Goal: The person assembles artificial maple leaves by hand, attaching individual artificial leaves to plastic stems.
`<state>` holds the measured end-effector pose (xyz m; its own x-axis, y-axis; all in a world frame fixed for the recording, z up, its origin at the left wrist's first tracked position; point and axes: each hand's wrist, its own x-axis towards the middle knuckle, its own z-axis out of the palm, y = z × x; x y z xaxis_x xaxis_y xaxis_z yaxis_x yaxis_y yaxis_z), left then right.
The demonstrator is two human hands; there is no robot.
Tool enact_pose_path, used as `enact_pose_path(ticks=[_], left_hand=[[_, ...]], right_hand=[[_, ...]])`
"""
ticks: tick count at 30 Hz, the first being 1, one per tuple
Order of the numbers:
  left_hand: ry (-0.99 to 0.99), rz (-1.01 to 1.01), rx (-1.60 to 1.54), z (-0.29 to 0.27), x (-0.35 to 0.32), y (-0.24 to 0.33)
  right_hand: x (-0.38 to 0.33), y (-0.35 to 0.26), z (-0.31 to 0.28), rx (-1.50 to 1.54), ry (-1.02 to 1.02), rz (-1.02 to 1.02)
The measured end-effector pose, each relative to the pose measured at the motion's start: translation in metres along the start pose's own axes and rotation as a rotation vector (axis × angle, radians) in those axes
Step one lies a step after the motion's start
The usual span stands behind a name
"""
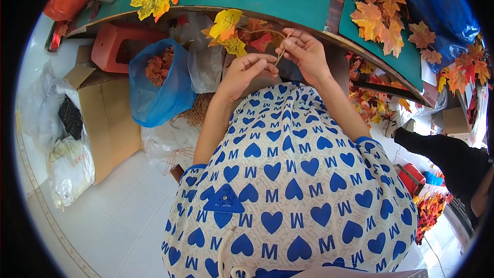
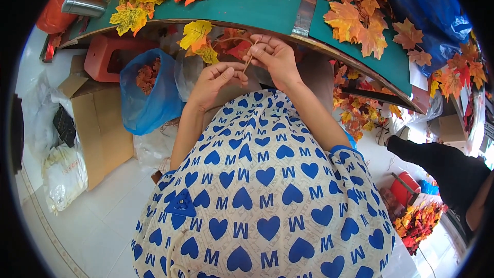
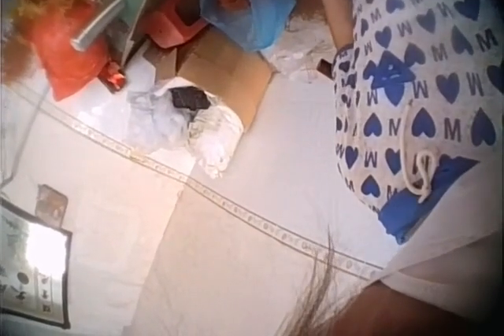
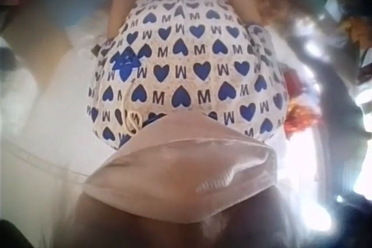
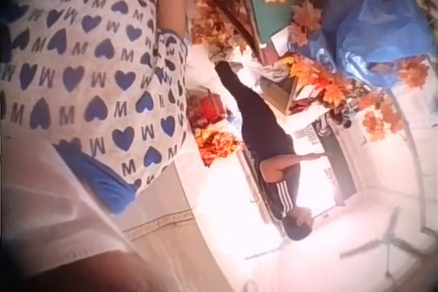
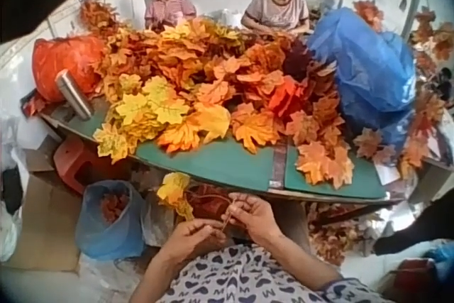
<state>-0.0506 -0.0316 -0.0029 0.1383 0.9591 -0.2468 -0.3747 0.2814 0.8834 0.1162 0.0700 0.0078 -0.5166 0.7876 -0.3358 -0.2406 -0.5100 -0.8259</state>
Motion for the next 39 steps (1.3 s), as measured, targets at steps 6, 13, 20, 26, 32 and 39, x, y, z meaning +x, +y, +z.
enact_pose_path(ticks=[6, 13, 20, 26, 32, 39], left_hand=[[0.284, 0.16, -0.224, 0.017, 0.017, -0.011], [0.322, 0.219, -0.374, 0.028, 0.017, -0.024], [0.387, 0.286, -0.651, 0.021, 0.013, -0.016], [0.419, 0.208, -0.542, 0.022, 0.008, -0.011], [0.378, 0.187, -0.552, 0.019, 0.0, -0.014], [0.398, 0.152, -0.592, 0.017, -0.003, -0.014]], right_hand=[[-0.007, 0.003, 0.011, -0.259, -0.189, -0.191], [-0.02, -0.006, 0.012, -0.604, -0.131, -0.33], [-0.008, -0.071, 0.031, -1.065, -0.214, -0.647], [0.082, -0.138, 0.042, -1.328, 0.173, -1.14], [0.11, -0.127, 0.04, -1.505, -0.184, -0.851], [0.097, -0.152, 0.059, -1.319, -0.102, -1.121]])
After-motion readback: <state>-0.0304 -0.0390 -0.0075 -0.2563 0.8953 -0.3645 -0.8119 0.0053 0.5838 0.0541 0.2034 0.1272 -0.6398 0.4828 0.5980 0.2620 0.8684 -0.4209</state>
